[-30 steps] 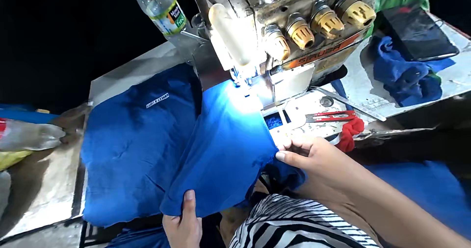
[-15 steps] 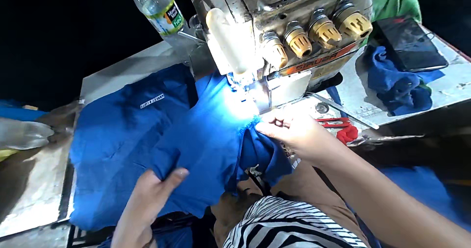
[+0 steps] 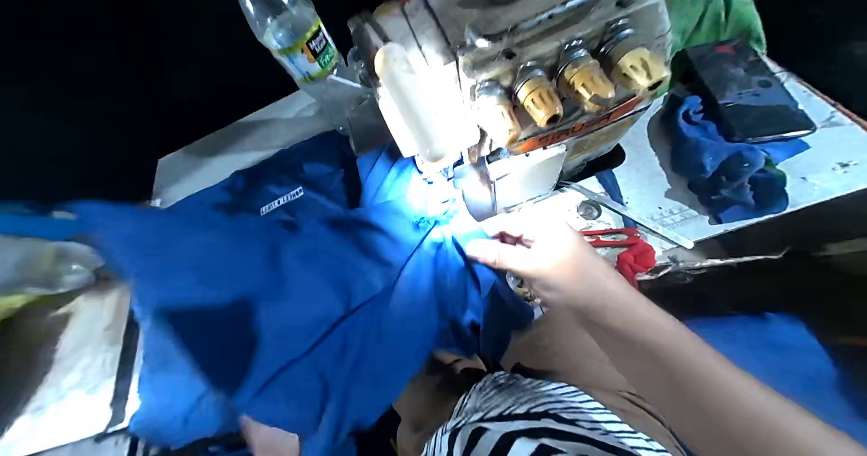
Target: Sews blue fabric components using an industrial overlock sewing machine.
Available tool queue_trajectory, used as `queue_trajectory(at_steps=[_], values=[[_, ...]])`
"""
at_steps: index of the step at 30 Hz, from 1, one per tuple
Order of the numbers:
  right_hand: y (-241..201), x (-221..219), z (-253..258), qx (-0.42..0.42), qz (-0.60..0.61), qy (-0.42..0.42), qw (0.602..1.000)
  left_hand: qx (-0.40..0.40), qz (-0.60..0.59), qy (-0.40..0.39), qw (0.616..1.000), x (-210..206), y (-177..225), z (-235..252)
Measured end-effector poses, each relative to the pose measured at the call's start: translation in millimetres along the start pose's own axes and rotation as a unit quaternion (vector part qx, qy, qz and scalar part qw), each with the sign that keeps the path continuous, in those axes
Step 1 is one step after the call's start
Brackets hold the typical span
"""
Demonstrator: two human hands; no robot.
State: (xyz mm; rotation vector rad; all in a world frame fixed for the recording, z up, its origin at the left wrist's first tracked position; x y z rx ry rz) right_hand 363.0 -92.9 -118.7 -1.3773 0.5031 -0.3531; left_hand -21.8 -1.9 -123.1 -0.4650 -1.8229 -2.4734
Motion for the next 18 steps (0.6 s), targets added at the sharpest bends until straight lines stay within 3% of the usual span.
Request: queue_trajectory(at_steps=[1,2,3,4,5,6,7,9,11,15,18], values=[[-1.2,1.5,-0.1,0.01,0.014,0.003,1.0,0.046,-0.061,0.095,0.992,-20.2,17.1,14.3],[-2.2,1.8,-6.2,-0.003,-0.001,0.007,1.0,0.06,-0.127,0.125,0.982,-31.7,18.9,12.1],[-4.6,1.2,-15.0,-0.035,-0.036,0.012,0.999,0.066,-0.195,0.078,0.975,-42.7,9.2,-1.9],[-9.1,-0.5,-18.8,-0.041,-0.079,0.013,0.996,0.127,-0.313,0.059,0.939,-63.7,-3.7,-11.5],[-14.9,-4.2,-19.8,-0.017,-0.142,0.007,0.99,0.207,-0.433,0.047,0.876,-91.1,-9.9,-15.2],[-22.6,-10.9,-20.9,0.029,-0.203,-0.003,0.979,0.248,-0.514,0.014,0.821,-114.0,-7.3,-13.3],[-29.0,-19.7,-21.2,0.083,-0.259,-0.024,0.962,0.257,-0.548,-0.012,0.796,-126.1,-1.7,-10.3],[-33.0,-29.4,-25.8,0.096,-0.344,-0.057,0.932,0.218,-0.461,-0.044,0.859,-127.3,7.6,-8.1],[-32.0,-26.3,-25.1,0.042,-0.392,-0.045,0.918,0.209,-0.331,0.035,0.92,-122.1,7.8,-6.7],[-29.5,-33.2,-25.8,0.066,-0.438,-0.069,0.894,0.187,-0.235,0.06,0.952,-114.2,9.4,-2.9],[-26.5,-19.4,-27.1,-0.03,-0.359,-0.008,0.933,0.173,-0.221,0.077,0.957,-113.7,11.5,-1.3]])
Point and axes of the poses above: each hand's wrist, its own z-axis towards the middle knuckle, its own x-axis out of the back of the hand, y = z × x, the point moved 8 cm from there along z, towards the middle knuckle, and after that the axes turned 4 degrees about y, right-handed, at the moved point
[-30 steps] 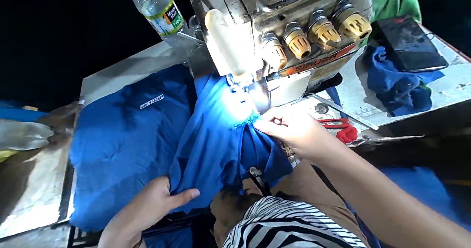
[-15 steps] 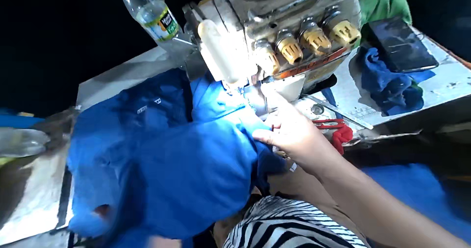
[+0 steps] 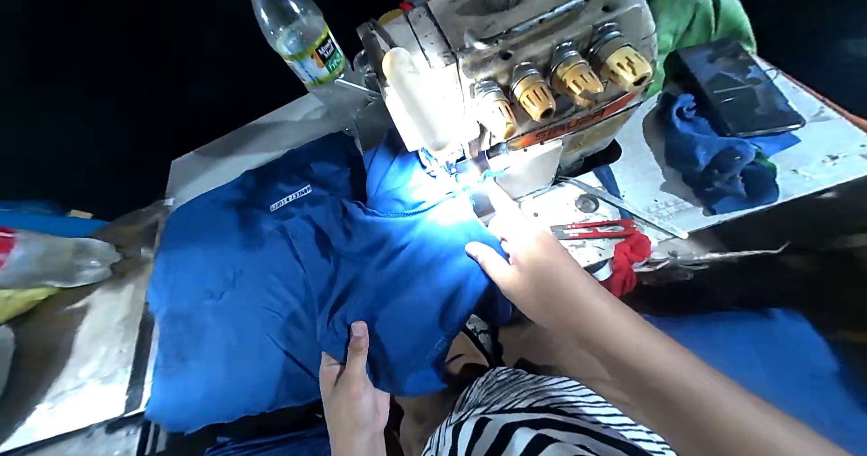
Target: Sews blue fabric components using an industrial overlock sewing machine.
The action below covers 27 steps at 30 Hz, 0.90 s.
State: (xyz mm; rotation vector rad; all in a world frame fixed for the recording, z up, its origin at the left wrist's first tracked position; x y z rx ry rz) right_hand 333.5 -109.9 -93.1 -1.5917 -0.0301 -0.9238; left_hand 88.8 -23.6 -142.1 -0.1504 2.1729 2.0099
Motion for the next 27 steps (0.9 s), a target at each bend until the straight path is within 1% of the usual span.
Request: queue_trajectory(at_steps=[1,2,4,5,7,10,14,17,18,20,23,24,27], values=[[8.9,3.3,0.3,-0.039,0.049,0.02,0.998,-0.007,0.002,0.012,1.0,-1.9,1.3,0.6],[19.3,3.1,0.3,-0.073,0.092,0.022,0.993,-0.012,0.008,0.023,1.0,-2.7,2.3,0.6],[31.1,-1.7,2.7,-0.117,0.16,-0.014,0.98,-0.014,0.019,0.037,0.999,-1.6,2.9,-0.4],[31.0,-3.0,6.0,-0.118,0.176,-0.027,0.977,-0.014,0.024,0.041,0.999,-0.9,2.9,-0.7],[29.6,-1.7,15.8,-0.104,0.178,-0.014,0.978,-0.016,0.041,0.047,0.998,-0.7,3.3,-1.0],[26.3,9.9,28.4,-0.071,0.136,0.08,0.985,-0.015,0.053,0.058,0.997,-1.5,4.0,-0.6],[24.8,28.0,41.1,-0.029,0.132,0.154,0.979,-0.016,0.051,0.059,0.997,1.0,2.6,-1.1],[28.4,44.1,35.1,0.026,0.055,0.244,0.968,-0.014,0.051,0.055,0.997,1.4,1.5,-0.9],[30.9,43.2,32.1,0.022,0.034,0.244,0.969,-0.013,0.048,0.055,0.997,1.0,1.1,-0.6],[37.4,29.9,28.3,-0.029,0.018,0.183,0.983,-0.011,0.047,0.055,0.997,-0.4,0.4,0.0],[41.9,6.3,26.4,-0.078,0.08,0.065,0.992,-0.011,0.052,0.063,0.997,-0.6,0.8,0.3],[42.2,1.2,28.3,-0.076,0.123,0.053,0.988,-0.013,0.053,0.064,0.996,-0.8,1.7,0.6],[41.3,12.4,28.9,-0.048,0.278,0.12,0.952,-0.017,0.046,0.058,0.997,-0.8,1.3,2.0]])
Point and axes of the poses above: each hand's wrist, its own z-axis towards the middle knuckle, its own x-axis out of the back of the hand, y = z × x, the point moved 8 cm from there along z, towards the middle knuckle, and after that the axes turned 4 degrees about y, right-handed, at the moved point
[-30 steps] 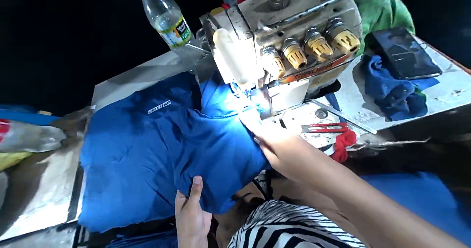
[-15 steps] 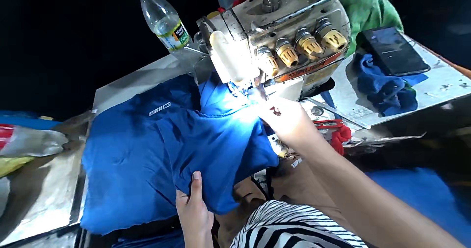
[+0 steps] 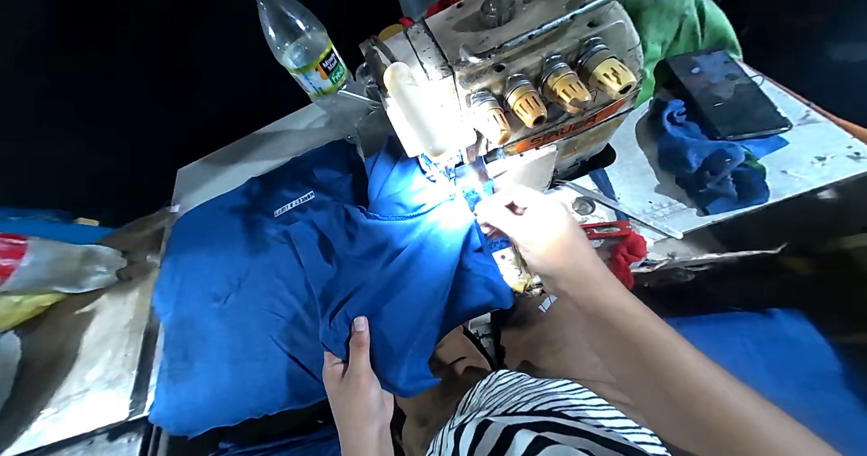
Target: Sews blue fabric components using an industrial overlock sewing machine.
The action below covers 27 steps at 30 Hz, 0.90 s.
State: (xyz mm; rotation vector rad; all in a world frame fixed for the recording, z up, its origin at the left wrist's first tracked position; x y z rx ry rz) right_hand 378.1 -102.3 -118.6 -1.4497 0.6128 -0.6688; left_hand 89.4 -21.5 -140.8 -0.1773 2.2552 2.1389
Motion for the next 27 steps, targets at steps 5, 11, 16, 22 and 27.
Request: queue_trajectory(at_steps=[5,11,16,22,27], values=[[-11.4,50.3,-9.8,0.068,0.011,0.218,0.973,0.005,-0.002,0.008,1.0,1.3,0.4,-1.2],[4.3,0.5,-25.3,0.027,-0.031,-0.01,0.999,0.069,-0.023,-0.011,0.997,-0.1,-3.8,-0.2],[1.8,-8.4,-19.0,0.057,-0.039,-0.081,0.994,0.031,-0.076,-0.048,0.995,-0.2,4.5,3.8],[-6.6,1.3,-15.8,0.031,-0.092,-0.105,0.99,-0.001,-0.099,-0.056,0.994,-2.4,13.0,5.3],[-7.3,2.0,-16.0,0.008,-0.06,-0.136,0.989,0.007,-0.089,-0.038,0.995,-0.9,11.6,5.4]])
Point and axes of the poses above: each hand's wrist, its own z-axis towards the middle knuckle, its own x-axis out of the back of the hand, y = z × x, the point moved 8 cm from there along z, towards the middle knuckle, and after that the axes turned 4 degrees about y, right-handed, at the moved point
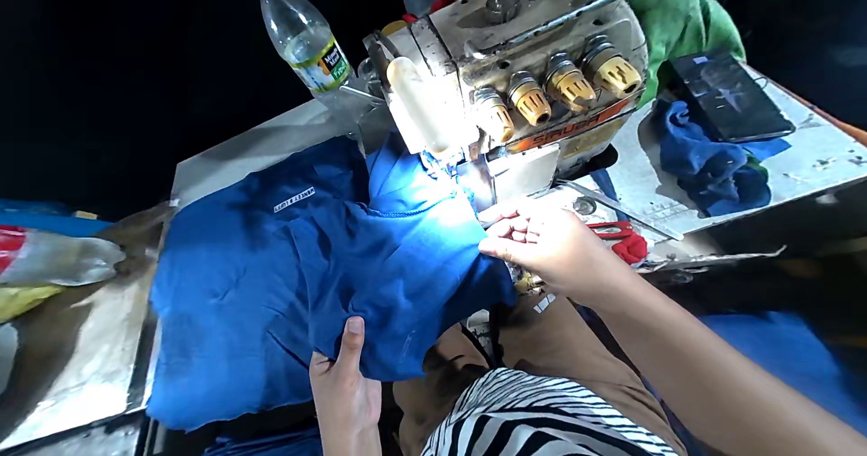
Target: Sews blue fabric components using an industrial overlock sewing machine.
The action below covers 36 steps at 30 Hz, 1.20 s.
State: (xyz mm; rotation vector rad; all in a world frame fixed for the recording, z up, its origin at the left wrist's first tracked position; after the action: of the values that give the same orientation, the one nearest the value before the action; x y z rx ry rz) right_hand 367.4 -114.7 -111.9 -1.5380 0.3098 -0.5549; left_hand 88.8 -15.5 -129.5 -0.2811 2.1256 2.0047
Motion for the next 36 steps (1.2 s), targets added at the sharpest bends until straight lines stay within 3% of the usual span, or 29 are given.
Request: queue_trajectory(at_steps=[5,16,36], values=[[3.4,-5.5,3.8,-0.048,0.025,-0.043,0.998,-0.005,0.019,0.008,1.0,-0.2,-1.1,-1.9],[2.6,-2.7,-2.9,-0.066,0.047,-0.056,0.995,-0.081,0.076,0.038,0.993,-4.8,-1.5,-20.4],[8.1,-8.2,5.1,-0.042,0.032,-0.068,0.996,-0.128,0.153,-0.002,0.98,-9.4,17.5,10.6]])
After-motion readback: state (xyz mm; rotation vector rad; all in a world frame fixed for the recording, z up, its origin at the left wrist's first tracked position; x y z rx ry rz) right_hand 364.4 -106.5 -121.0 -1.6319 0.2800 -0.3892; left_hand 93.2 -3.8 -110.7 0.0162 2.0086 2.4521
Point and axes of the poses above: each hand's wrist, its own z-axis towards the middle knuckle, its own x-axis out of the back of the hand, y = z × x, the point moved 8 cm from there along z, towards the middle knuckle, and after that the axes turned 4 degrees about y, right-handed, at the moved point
